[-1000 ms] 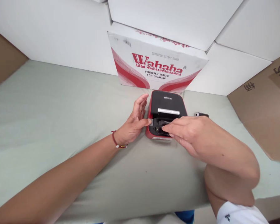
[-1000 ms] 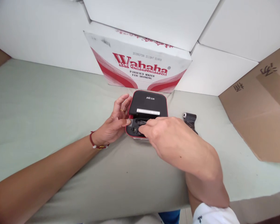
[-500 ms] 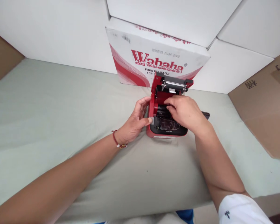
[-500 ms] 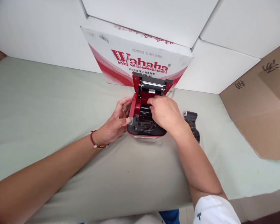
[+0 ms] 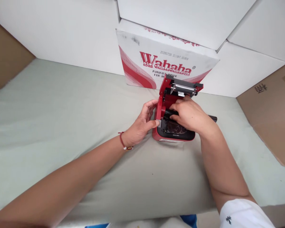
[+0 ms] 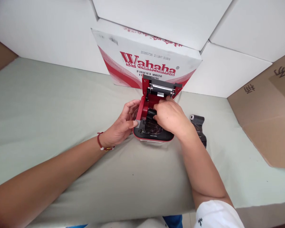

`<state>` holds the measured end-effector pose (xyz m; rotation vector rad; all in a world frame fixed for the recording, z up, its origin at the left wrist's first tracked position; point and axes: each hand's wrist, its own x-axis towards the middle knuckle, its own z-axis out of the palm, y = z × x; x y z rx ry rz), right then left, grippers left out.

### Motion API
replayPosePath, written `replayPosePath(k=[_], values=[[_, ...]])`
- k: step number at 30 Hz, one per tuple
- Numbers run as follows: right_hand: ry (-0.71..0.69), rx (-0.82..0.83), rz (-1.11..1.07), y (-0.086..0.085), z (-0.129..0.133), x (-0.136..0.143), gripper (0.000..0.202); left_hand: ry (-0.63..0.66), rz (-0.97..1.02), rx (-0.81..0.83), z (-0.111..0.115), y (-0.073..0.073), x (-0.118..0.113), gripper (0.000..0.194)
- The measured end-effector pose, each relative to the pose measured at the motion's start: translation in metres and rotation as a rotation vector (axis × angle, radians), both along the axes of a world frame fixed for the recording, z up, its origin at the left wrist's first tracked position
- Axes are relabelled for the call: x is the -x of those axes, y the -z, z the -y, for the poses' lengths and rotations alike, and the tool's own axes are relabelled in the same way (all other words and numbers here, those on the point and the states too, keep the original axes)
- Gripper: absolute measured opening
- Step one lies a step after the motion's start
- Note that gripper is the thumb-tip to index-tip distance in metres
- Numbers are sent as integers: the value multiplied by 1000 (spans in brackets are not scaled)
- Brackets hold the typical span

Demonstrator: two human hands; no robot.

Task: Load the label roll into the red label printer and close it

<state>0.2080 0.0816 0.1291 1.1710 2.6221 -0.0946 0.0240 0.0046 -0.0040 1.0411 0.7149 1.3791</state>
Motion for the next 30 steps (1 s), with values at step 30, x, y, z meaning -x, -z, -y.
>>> replayPosePath(k=[30], values=[[525,139,316,-13,-53,-108,69,2,4,20,1,-4,1,78]])
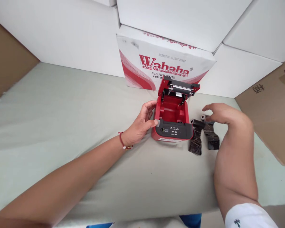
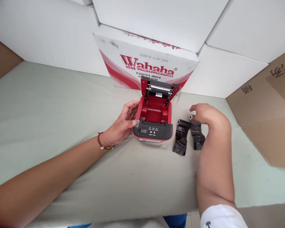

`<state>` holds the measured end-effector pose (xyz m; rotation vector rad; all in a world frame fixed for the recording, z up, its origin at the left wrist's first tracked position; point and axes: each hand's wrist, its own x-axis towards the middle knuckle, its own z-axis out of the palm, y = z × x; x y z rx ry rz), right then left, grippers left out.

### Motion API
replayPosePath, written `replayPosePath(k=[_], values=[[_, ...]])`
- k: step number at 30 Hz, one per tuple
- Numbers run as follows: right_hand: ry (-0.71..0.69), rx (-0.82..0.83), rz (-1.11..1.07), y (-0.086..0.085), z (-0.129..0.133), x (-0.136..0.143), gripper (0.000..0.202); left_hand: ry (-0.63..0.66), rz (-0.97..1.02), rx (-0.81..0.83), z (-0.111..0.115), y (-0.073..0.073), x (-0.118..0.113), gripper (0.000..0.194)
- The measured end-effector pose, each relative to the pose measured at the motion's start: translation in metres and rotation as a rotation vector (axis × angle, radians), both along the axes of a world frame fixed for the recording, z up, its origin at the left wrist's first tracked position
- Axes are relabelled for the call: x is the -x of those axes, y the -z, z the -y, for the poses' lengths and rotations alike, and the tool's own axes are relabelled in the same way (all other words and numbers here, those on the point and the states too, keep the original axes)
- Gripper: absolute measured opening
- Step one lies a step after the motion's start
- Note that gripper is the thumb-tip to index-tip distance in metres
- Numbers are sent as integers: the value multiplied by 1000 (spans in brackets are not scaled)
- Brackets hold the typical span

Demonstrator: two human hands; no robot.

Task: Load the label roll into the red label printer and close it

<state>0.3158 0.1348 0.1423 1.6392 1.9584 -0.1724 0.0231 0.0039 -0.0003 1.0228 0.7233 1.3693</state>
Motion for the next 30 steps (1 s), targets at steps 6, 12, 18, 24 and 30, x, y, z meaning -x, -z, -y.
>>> replayPosePath(k=[6,12,18,24,30], values=[[-51,66,13,18,-17,-11,53,-6,4,-18,-1,2,1,80],[-51,64,15,24,-23,-20,57,-4,3,-20,-1,2,1,79],[-13,77,-6,18,-20,-19,43,-2,23,0,-2,3,1,80],[-100,-76,-322,-41,27,-40,32,3,13,-18,-1,-1,0,78],[-414,-242,-731,-79,88,-29,34,-2,16,-12,0,-2,0,75]])
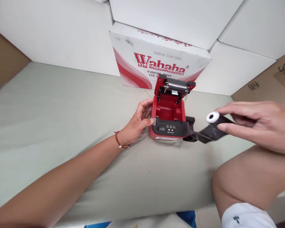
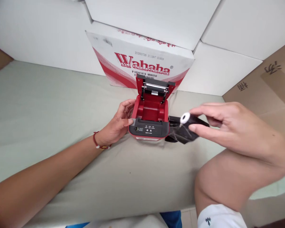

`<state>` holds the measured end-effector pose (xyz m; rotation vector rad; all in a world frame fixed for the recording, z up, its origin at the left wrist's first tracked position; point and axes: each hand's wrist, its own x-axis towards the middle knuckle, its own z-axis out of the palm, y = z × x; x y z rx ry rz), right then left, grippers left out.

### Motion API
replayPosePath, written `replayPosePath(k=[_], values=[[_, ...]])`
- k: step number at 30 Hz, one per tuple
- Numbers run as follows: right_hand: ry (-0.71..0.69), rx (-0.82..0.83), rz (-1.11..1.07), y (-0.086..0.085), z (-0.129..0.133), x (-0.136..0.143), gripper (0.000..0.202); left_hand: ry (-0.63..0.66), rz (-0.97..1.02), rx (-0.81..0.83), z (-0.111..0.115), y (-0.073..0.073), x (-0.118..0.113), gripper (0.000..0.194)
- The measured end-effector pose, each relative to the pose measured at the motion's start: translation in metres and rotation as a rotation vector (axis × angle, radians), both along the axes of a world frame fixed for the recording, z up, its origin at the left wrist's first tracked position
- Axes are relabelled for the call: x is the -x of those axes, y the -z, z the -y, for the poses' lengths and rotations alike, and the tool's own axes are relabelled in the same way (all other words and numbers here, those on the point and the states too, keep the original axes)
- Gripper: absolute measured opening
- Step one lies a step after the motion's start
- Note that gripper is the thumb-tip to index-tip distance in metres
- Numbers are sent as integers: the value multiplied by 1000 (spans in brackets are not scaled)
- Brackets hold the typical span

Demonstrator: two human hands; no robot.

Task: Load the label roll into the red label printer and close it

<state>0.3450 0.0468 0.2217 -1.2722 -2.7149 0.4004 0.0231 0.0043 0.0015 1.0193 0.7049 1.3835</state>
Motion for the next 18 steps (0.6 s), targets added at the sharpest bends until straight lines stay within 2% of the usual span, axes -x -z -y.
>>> replayPosePath(k=[3,6,9,13,18], values=[[-34,82,-10,9,3,40,33,-3,7,-9,0,0,0,72],[5,59,-28,33,-2,80,33,-8,0,-17,0,0,-1,71],[25,26,3,58,-7,107,32,-3,5,-23,0,0,-1,73],[39,5,68,79,-13,125,38,-2,9,-12,-1,2,0,74],[91,-38,107,91,-21,134,40,-7,-18,-26,-1,3,0,75]])
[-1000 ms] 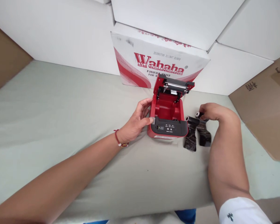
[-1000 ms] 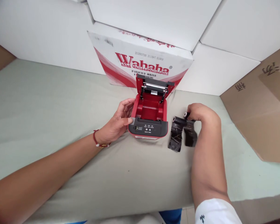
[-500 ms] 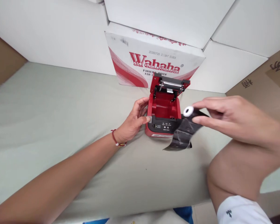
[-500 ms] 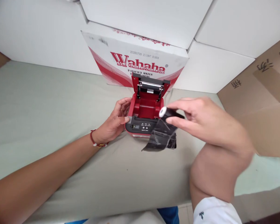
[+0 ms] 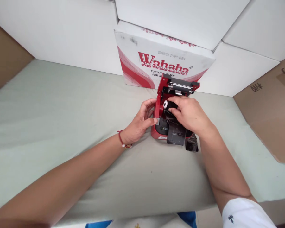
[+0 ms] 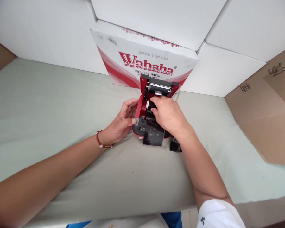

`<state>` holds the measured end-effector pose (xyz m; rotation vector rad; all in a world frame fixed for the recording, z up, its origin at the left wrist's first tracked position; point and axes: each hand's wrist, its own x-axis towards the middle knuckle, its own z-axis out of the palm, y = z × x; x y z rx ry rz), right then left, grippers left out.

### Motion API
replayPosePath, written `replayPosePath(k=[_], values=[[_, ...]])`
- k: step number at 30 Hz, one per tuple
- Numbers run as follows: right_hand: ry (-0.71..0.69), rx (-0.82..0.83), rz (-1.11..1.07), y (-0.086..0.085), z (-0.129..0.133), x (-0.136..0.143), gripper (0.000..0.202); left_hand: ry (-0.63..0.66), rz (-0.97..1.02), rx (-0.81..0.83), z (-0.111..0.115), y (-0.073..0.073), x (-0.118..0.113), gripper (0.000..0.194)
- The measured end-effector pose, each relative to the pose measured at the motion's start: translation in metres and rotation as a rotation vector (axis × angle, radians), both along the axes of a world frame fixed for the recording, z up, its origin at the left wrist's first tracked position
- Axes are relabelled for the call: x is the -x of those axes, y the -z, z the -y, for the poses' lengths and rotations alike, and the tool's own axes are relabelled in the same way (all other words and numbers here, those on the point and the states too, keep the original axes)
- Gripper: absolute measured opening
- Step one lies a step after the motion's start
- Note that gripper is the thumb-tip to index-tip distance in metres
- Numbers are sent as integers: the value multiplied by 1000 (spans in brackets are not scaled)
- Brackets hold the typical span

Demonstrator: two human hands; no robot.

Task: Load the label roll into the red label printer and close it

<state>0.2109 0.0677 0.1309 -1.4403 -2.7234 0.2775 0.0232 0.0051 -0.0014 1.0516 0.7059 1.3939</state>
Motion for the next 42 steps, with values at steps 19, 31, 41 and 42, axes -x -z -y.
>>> replayPosePath(k=[19,31,41,42], values=[[-168,104,-174,5,-5,-7,37,-456,-542,-358,30,-7,-5,52],[82,-395,-830,-4,-24,-47,49,-660,-983,-1005,33,-4,-17,29],[60,-84,-684,-10,-22,-47,59,-684,-976,-1073,32,-1,-15,34],[43,-84,-659,-16,-15,-47,54,-694,-973,-1080,32,0,-15,34]])
